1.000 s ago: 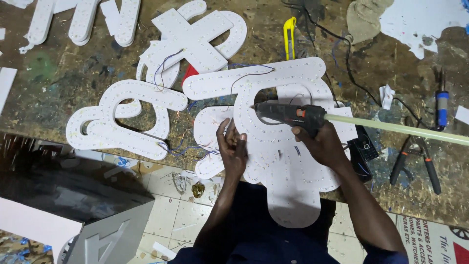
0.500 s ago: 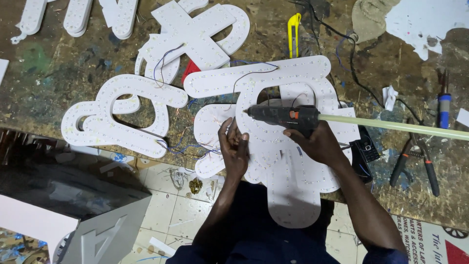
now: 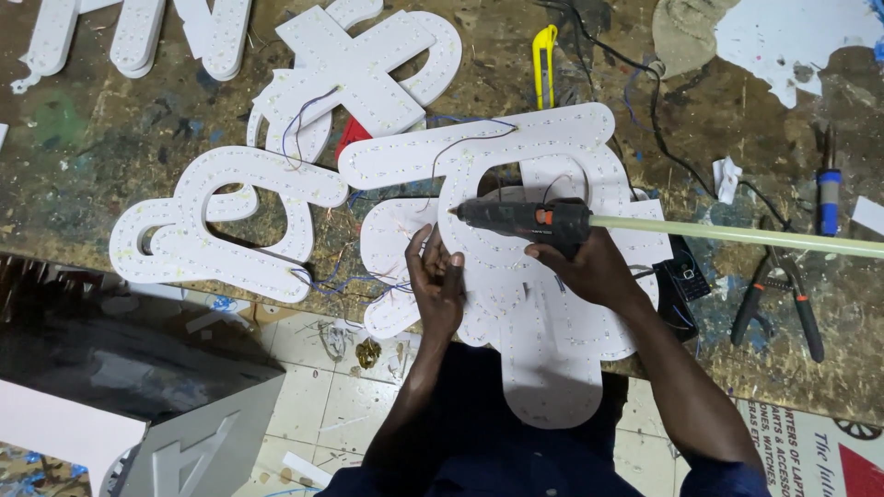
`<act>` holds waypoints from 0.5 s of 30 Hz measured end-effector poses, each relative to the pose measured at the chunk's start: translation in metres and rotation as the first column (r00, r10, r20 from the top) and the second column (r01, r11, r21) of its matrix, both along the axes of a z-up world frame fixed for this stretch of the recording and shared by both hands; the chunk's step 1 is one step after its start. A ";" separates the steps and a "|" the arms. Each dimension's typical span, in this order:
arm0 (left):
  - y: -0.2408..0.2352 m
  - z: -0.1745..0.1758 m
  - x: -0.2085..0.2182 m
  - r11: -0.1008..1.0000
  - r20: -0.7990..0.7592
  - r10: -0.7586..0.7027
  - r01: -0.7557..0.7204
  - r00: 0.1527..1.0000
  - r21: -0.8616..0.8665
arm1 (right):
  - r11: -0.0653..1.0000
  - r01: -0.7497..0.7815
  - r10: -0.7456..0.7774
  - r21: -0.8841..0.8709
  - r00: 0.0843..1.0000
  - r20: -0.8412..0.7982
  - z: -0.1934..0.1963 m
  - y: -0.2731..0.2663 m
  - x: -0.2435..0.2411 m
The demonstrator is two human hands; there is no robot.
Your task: Using a hot glue gun to secure wiring for LED strips onto the back of foam sign letters.
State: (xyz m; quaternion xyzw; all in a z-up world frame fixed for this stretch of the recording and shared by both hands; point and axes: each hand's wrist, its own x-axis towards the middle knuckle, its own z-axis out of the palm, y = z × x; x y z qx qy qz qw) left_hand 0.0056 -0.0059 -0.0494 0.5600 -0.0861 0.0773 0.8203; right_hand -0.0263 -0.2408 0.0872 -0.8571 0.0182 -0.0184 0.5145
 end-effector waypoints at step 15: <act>0.002 -0.001 0.002 0.999 0.015 0.004 -0.003 1.000 -0.047 | 0.986 0.051 -0.030 -0.156 0.990 0.136 -0.004 -0.027 -0.040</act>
